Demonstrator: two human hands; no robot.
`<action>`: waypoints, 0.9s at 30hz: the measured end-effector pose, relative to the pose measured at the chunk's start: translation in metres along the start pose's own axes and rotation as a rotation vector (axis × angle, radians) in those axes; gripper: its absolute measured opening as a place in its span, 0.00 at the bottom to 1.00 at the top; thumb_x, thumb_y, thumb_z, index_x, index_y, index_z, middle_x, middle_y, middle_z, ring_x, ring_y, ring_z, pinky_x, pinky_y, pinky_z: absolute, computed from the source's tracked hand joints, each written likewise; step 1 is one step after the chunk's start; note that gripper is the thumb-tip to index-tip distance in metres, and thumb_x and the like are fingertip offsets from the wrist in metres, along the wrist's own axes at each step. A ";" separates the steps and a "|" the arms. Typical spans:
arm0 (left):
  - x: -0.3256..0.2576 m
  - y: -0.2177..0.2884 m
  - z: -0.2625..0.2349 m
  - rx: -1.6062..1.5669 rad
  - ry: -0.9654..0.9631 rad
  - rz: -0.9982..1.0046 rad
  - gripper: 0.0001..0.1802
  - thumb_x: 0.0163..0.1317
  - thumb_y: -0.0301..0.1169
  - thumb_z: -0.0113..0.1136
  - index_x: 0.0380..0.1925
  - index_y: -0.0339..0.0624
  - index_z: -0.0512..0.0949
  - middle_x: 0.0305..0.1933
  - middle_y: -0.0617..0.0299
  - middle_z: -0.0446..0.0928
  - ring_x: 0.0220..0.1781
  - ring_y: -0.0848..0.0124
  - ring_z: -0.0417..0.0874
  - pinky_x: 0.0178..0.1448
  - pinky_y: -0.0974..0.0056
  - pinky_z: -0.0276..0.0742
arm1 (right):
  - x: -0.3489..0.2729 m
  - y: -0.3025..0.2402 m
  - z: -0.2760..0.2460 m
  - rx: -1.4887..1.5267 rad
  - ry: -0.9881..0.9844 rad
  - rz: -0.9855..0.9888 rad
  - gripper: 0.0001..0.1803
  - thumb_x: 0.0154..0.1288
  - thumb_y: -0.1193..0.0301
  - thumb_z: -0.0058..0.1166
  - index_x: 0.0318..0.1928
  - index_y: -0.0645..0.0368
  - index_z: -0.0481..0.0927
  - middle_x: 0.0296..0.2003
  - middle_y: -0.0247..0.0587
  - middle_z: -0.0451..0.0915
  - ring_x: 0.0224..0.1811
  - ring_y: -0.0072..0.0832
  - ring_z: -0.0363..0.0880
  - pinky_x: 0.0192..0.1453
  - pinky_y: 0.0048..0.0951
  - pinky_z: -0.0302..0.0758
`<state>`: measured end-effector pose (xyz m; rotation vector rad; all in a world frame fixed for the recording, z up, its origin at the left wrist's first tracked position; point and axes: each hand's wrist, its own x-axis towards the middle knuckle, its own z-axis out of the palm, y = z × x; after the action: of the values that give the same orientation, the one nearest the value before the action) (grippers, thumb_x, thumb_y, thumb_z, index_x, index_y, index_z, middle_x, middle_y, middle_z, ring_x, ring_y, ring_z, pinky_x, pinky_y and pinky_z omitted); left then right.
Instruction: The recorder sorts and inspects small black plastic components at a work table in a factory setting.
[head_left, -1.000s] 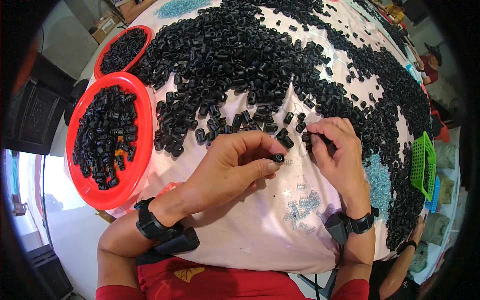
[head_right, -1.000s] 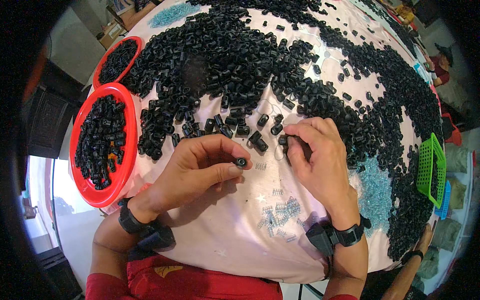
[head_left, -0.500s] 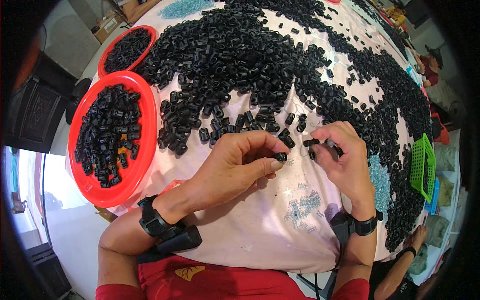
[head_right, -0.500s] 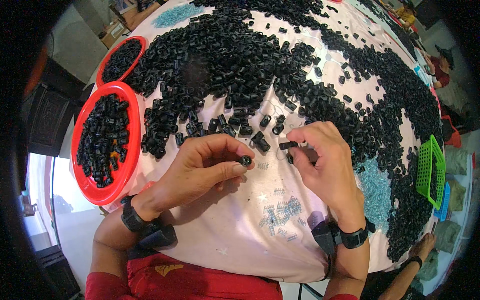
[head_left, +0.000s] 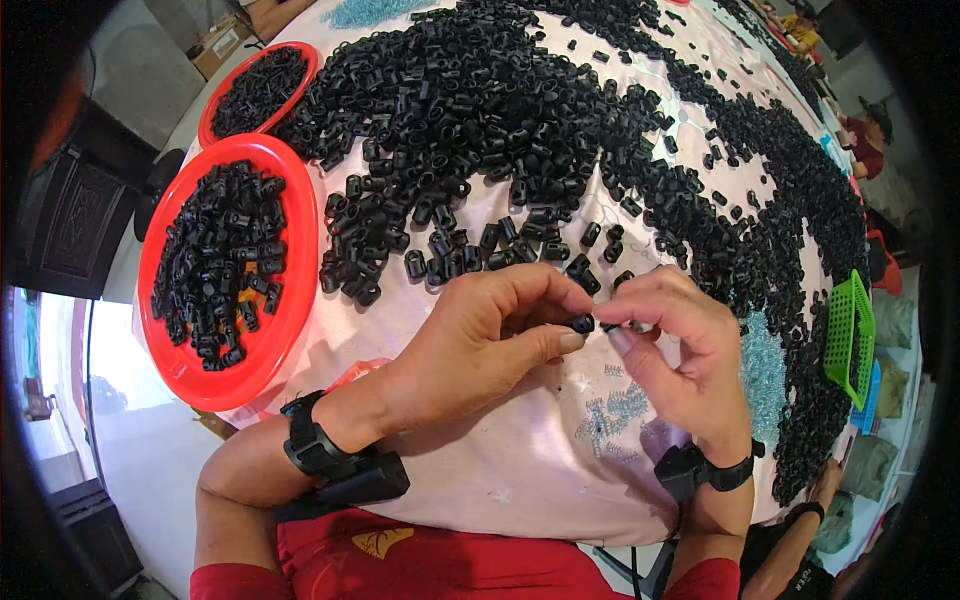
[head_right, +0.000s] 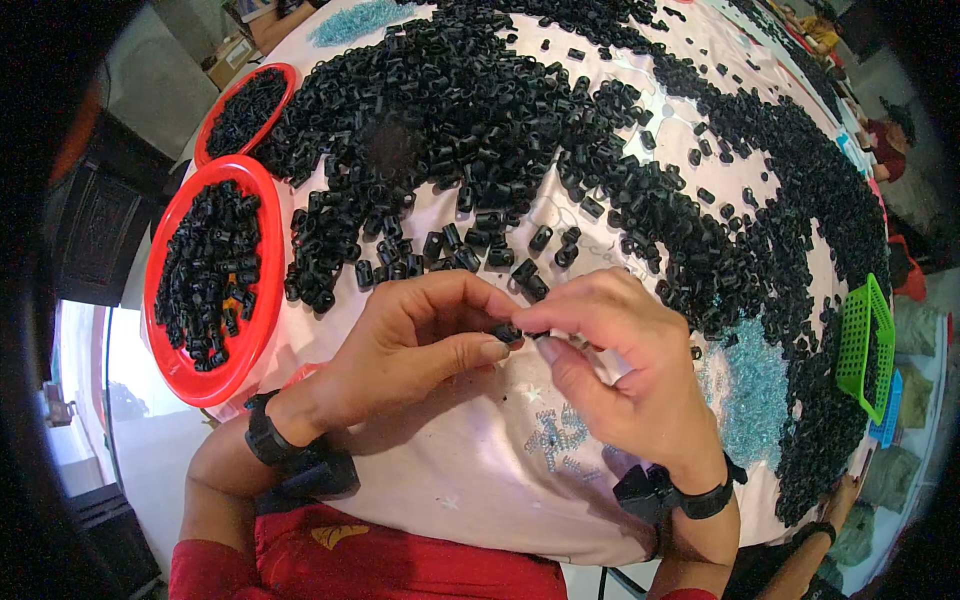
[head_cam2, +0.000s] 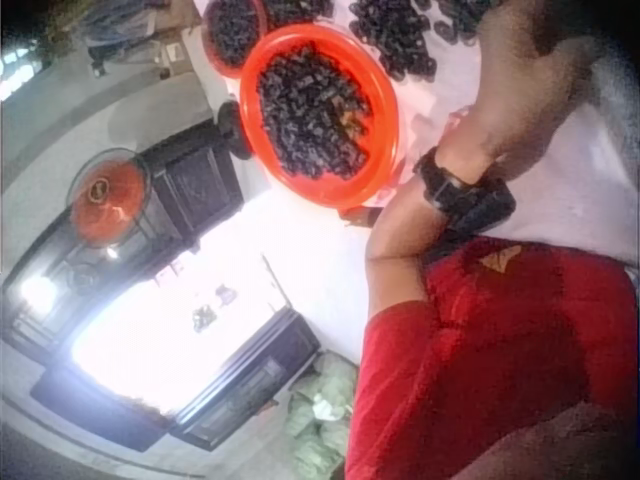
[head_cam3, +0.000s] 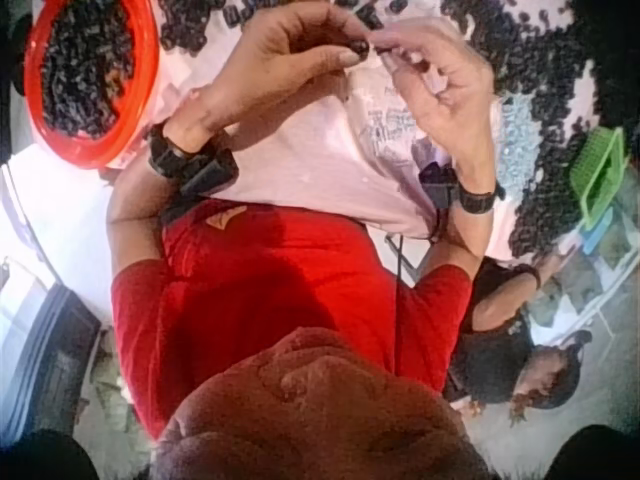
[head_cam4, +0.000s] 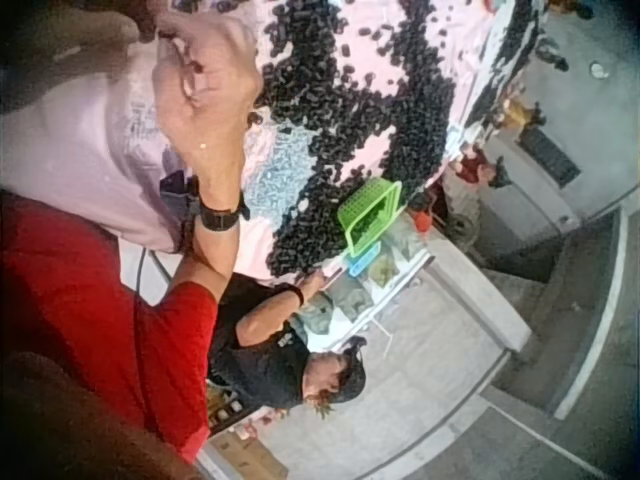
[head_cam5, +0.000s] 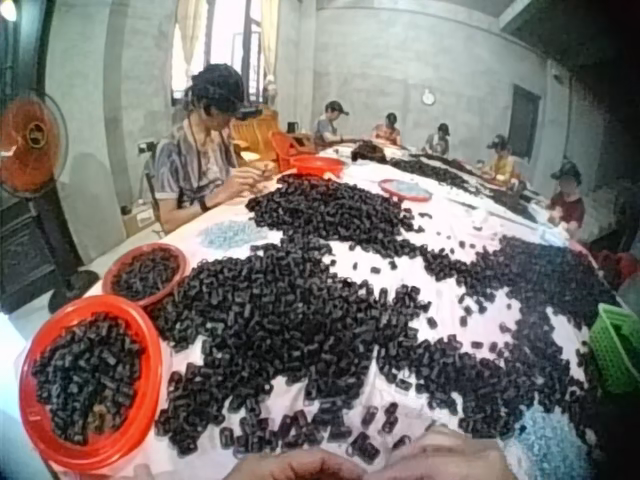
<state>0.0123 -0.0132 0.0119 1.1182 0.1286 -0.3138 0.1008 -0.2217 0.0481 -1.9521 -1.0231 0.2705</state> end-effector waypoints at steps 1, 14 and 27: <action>0.000 -0.001 0.000 0.005 -0.008 0.031 0.10 0.72 0.22 0.60 0.51 0.37 0.80 0.39 0.70 0.80 0.38 0.85 0.77 0.40 0.76 0.74 | 0.000 -0.002 0.003 0.002 0.000 0.000 0.15 0.57 0.83 0.60 0.46 0.60 0.88 0.40 0.42 0.86 0.41 0.32 0.83 0.43 0.30 0.79; -0.001 -0.001 0.000 0.078 0.050 0.027 0.07 0.72 0.23 0.61 0.47 0.36 0.82 0.33 0.71 0.80 0.33 0.85 0.76 0.35 0.75 0.72 | -0.003 -0.001 0.014 -0.008 0.089 0.027 0.15 0.60 0.84 0.64 0.47 0.58 0.89 0.39 0.41 0.87 0.34 0.25 0.83 0.32 0.23 0.76; -0.002 0.002 0.000 0.104 0.028 0.055 0.07 0.73 0.22 0.59 0.49 0.36 0.81 0.35 0.71 0.79 0.34 0.85 0.76 0.36 0.75 0.73 | -0.003 0.000 0.016 -0.005 0.130 0.004 0.12 0.58 0.82 0.65 0.43 0.58 0.89 0.38 0.39 0.87 0.34 0.25 0.82 0.30 0.23 0.75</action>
<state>0.0115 -0.0123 0.0141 1.2278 0.1066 -0.2577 0.0900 -0.2146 0.0383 -1.9499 -0.9363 0.1414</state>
